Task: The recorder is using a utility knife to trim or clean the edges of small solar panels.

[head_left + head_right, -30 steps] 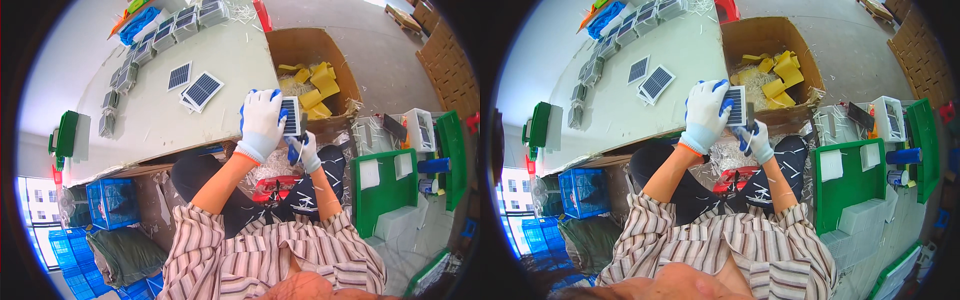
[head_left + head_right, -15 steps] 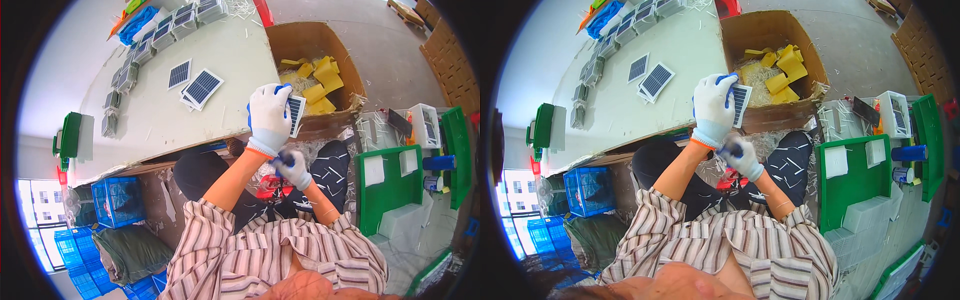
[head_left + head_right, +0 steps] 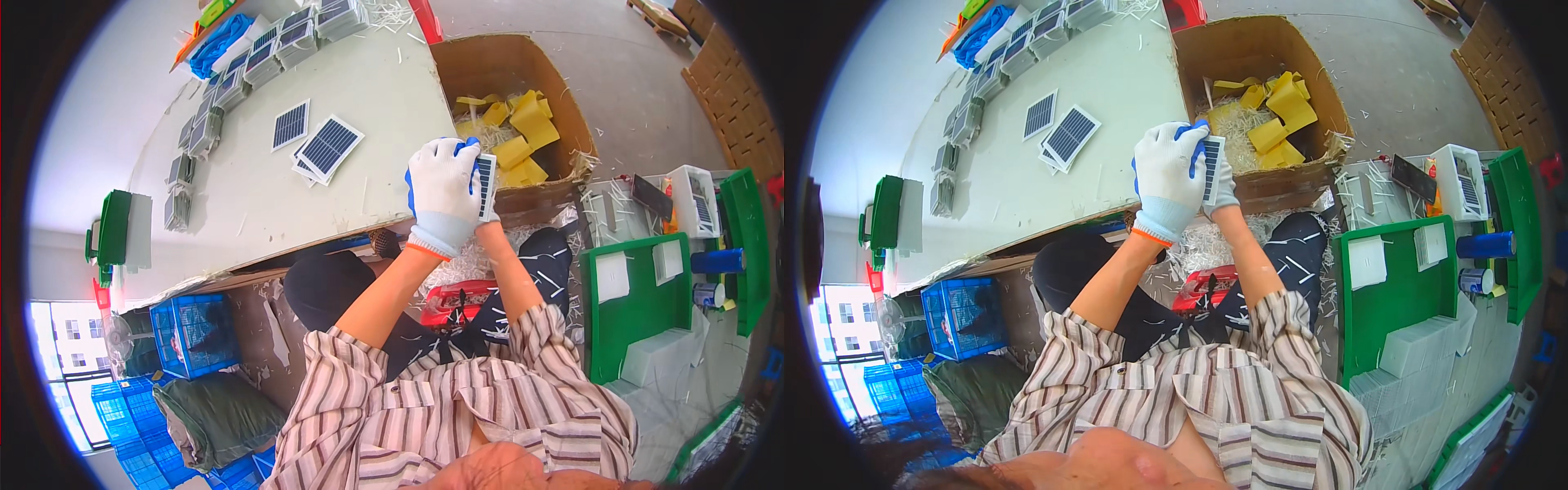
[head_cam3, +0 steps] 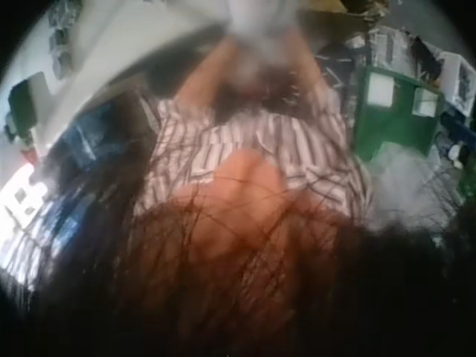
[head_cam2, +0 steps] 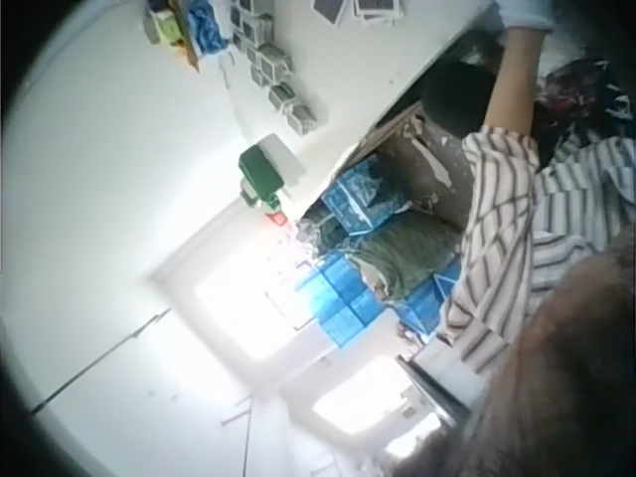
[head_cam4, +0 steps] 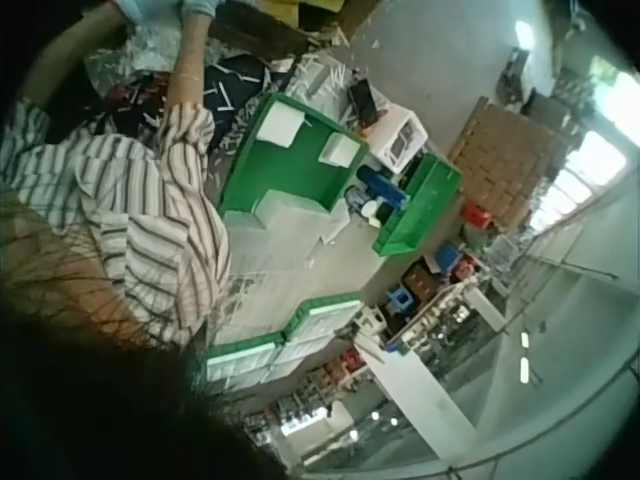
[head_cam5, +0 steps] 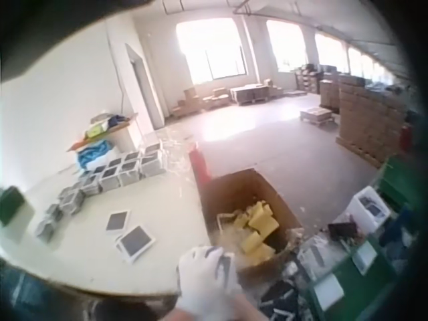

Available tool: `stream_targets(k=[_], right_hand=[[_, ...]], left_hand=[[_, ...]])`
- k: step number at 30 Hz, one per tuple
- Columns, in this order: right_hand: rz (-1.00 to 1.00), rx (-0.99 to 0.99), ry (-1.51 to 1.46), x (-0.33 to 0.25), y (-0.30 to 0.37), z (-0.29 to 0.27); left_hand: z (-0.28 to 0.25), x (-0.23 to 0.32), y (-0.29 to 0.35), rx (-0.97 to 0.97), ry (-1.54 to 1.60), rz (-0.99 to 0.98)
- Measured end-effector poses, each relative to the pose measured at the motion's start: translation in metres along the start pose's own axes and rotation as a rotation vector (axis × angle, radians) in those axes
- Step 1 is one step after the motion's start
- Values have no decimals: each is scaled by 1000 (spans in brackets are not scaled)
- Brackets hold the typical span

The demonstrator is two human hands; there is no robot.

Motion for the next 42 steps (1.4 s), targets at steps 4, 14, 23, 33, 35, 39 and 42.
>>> stream_targets(k=[4, 14, 23, 33, 35, 39, 42], right_hand=[[162, -4, 190, -12, 0, -14], [-9, -1075, 579, -73, 105, -31], [398, -198, -387, -92, 59, -38], [512, -243, -90, -109, 70, -47], [481, -174, -203, -108, 52, -44], [433, -206, -120, -96, 44, -35], [254, -315, 137, -98, 56, -30]], left_hand=[[-13, -17, 0, -84, 2, 19], [-13, -30, -2, -108, 16, 69], [-14, -24, 0, -80, -1, 56], [-20, -24, -2, -132, -24, 100], [-20, -26, -4, -185, 38, 198], [-29, -25, -5, -161, -22, 193], [-40, -21, 2, -266, -192, -14]])
Point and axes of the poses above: each hand's wrist, its own y-axis away from the middle knuckle, its own z-axis out of the palm, x = y × z, the point moved 1 cm from there along -y, towards the middle knuckle, and after that the axes turned 5 degrees about -z, right-handed, at the moved point
